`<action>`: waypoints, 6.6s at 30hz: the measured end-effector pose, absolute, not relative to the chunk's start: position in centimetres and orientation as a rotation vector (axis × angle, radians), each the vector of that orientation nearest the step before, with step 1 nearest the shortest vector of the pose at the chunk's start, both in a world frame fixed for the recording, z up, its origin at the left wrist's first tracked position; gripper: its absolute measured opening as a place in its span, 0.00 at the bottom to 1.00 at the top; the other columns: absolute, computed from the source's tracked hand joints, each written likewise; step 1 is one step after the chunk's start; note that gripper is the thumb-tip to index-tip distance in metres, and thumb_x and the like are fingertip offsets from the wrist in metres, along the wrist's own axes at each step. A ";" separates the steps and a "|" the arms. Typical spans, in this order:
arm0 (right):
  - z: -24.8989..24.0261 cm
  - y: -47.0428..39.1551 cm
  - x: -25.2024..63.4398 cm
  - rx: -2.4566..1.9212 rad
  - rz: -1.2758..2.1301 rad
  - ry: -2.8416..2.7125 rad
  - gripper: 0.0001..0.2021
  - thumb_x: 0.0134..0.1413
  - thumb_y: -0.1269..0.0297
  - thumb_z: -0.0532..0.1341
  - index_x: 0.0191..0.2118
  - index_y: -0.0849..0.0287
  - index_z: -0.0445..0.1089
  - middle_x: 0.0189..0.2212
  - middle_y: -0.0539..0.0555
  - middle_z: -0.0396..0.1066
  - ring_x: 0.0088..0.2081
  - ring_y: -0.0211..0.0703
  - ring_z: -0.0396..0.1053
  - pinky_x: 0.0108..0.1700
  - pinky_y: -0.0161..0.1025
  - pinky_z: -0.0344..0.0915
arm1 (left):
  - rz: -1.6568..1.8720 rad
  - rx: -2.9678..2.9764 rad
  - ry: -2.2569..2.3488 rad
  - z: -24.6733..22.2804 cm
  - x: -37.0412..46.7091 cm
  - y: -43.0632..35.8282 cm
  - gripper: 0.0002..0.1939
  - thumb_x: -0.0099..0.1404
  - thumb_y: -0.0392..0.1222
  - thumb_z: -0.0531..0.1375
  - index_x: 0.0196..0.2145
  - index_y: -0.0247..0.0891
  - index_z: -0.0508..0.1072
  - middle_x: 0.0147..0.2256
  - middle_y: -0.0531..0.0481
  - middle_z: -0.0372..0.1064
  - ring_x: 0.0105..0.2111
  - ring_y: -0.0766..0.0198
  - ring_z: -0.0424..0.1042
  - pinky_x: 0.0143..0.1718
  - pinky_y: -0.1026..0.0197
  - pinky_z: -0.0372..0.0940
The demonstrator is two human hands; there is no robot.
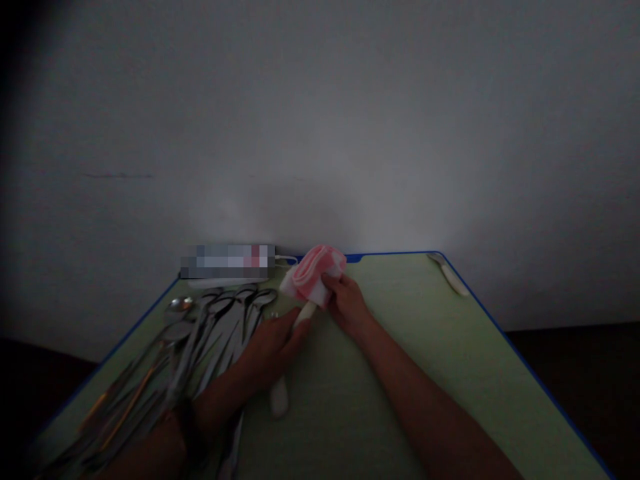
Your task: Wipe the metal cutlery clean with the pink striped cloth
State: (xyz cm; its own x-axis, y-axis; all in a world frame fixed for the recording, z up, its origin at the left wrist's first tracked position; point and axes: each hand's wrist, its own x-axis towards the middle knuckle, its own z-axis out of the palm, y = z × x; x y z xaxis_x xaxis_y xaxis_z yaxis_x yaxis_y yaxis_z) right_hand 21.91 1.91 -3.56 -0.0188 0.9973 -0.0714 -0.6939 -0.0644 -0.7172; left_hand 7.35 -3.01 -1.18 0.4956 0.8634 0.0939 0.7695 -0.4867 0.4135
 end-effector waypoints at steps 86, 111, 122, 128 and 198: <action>-3.1 2.1 22.3 -0.562 1.573 -0.487 0.07 0.48 0.63 0.61 0.34 0.60 0.69 0.27 0.49 0.73 0.28 0.34 0.67 0.31 0.30 0.65 | 0.918 2.026 1.277 -1.1 7.4 -3.1 0.11 0.63 0.46 0.50 0.40 0.38 0.55 0.26 0.55 0.65 0.20 0.68 0.64 0.22 0.66 0.58; -3.8 2.2 22.8 -0.597 1.672 -0.523 0.10 0.45 0.63 0.63 0.33 0.65 0.69 0.22 0.48 0.70 0.21 0.30 0.64 0.24 0.28 0.63 | 1.080 2.227 1.163 -1.6 7.1 -3.1 0.09 0.64 0.42 0.51 0.41 0.37 0.60 0.32 0.50 0.67 0.24 0.67 0.65 0.23 0.66 0.59; -3.2 2.0 22.5 -0.566 1.646 -0.461 0.08 0.50 0.65 0.60 0.35 0.64 0.69 0.24 0.50 0.72 0.22 0.33 0.66 0.24 0.29 0.64 | 0.855 2.220 1.195 -0.9 7.0 -3.0 0.13 0.67 0.46 0.46 0.37 0.37 0.66 0.31 0.50 0.68 0.30 0.64 0.67 0.29 0.63 0.59; -2.7 2.3 22.5 -0.560 1.572 -0.221 0.14 0.58 0.61 0.52 0.31 0.63 0.69 0.23 0.50 0.72 0.24 0.33 0.68 0.30 0.29 0.67 | 0.929 2.165 1.180 -1.6 7.1 -2.8 0.10 0.64 0.45 0.51 0.40 0.38 0.64 0.31 0.52 0.69 0.26 0.66 0.66 0.25 0.65 0.59; -3.5 2.6 22.9 -0.636 1.577 -0.278 0.08 0.52 0.62 0.58 0.32 0.62 0.69 0.25 0.50 0.72 0.25 0.33 0.67 0.28 0.30 0.67 | 1.057 2.208 1.245 -1.6 7.5 -3.1 0.09 0.59 0.42 0.56 0.38 0.40 0.62 0.29 0.55 0.66 0.23 0.70 0.65 0.24 0.66 0.60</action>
State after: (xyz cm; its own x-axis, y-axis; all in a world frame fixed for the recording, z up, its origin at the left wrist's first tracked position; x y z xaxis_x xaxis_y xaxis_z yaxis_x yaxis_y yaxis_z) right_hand 22.87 2.62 -3.47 0.0051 0.9731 -0.2302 -0.8361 -0.1221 -0.5348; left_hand 7.52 -3.05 -1.57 0.3201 0.8489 0.4206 0.5526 -0.5279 0.6449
